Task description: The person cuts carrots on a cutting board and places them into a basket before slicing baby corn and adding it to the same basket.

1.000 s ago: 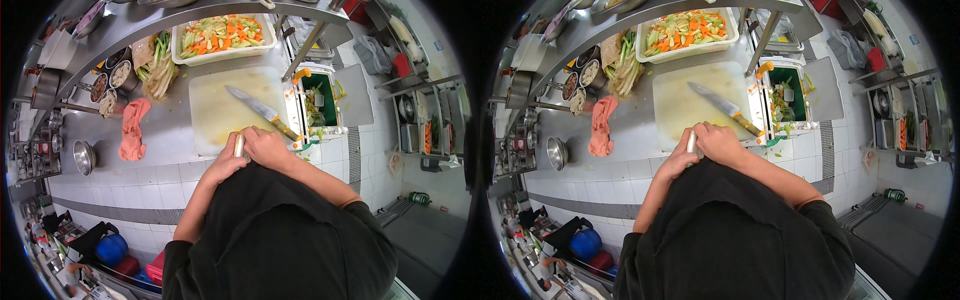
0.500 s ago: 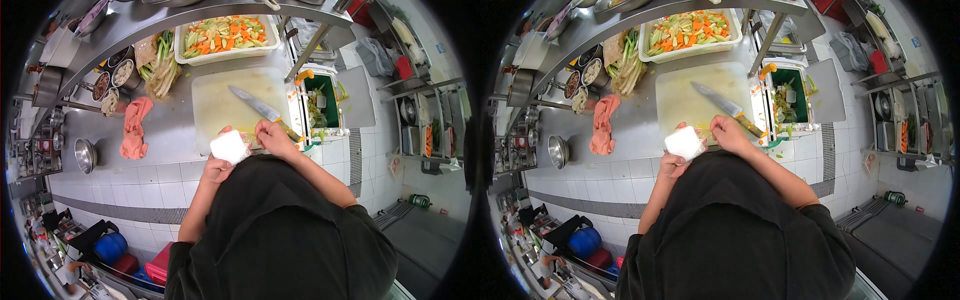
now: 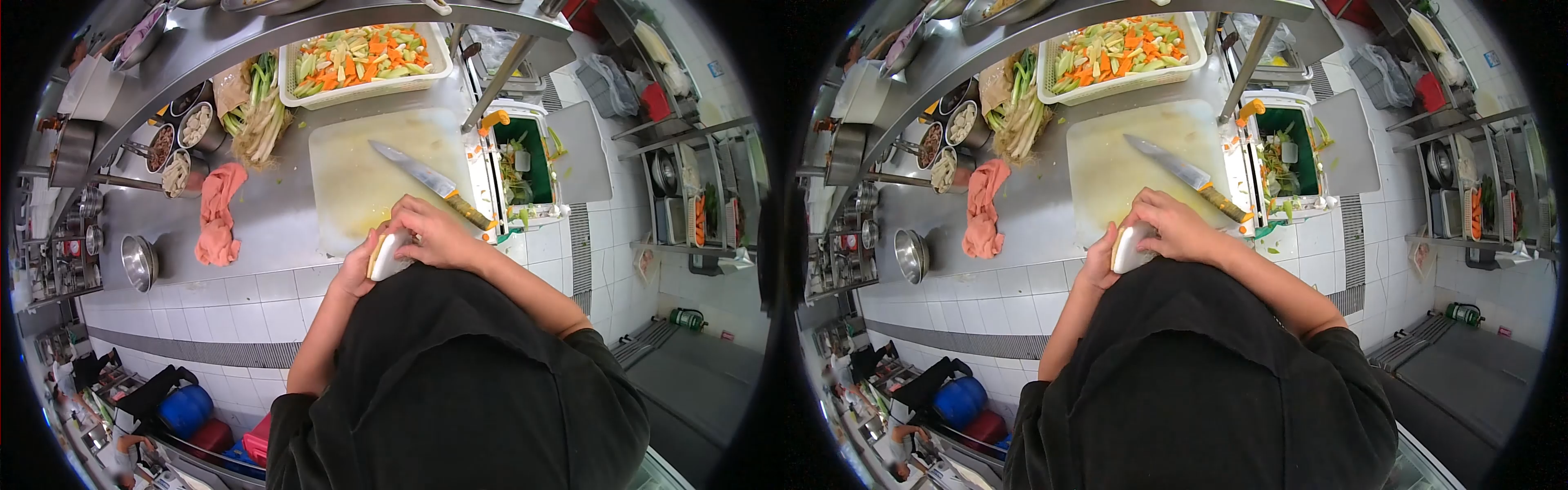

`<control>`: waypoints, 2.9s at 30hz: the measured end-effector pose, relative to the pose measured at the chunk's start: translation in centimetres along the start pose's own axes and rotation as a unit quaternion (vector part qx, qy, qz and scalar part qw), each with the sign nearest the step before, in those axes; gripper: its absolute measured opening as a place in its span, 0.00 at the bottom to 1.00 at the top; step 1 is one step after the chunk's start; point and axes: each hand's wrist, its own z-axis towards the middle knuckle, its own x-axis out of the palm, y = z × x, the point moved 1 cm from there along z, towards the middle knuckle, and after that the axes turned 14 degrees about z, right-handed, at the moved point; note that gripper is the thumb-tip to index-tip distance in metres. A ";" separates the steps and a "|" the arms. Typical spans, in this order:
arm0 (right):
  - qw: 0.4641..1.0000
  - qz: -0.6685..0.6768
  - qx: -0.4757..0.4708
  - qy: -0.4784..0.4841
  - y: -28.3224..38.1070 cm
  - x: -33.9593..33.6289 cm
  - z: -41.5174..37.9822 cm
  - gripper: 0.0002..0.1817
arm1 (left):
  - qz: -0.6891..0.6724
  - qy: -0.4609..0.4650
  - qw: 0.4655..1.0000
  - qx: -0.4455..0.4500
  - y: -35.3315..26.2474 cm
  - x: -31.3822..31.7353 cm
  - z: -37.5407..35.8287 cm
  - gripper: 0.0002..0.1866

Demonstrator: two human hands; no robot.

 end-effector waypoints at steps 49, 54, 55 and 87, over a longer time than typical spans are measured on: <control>0.971 -0.045 0.211 -0.102 -3.2 -1.6 0.7 0.10 | 0.222 0.021 0.973 0.065 -1.8 0.2 0.8 0.48; 0.840 0.410 0.327 -0.136 -1.2 -1.5 -0.1 0.20 | 0.158 -0.073 0.980 0.101 -0.3 -0.7 1.8 0.43; 0.871 0.362 0.314 -0.107 -0.7 -1.2 0.0 0.25 | 0.166 -0.091 0.976 0.104 -0.2 -0.8 2.1 0.39; 0.953 -0.137 0.242 -0.120 -10.0 -0.1 8.7 0.24 | 0.510 -0.331 0.752 0.255 0.1 -11.0 12.0 0.31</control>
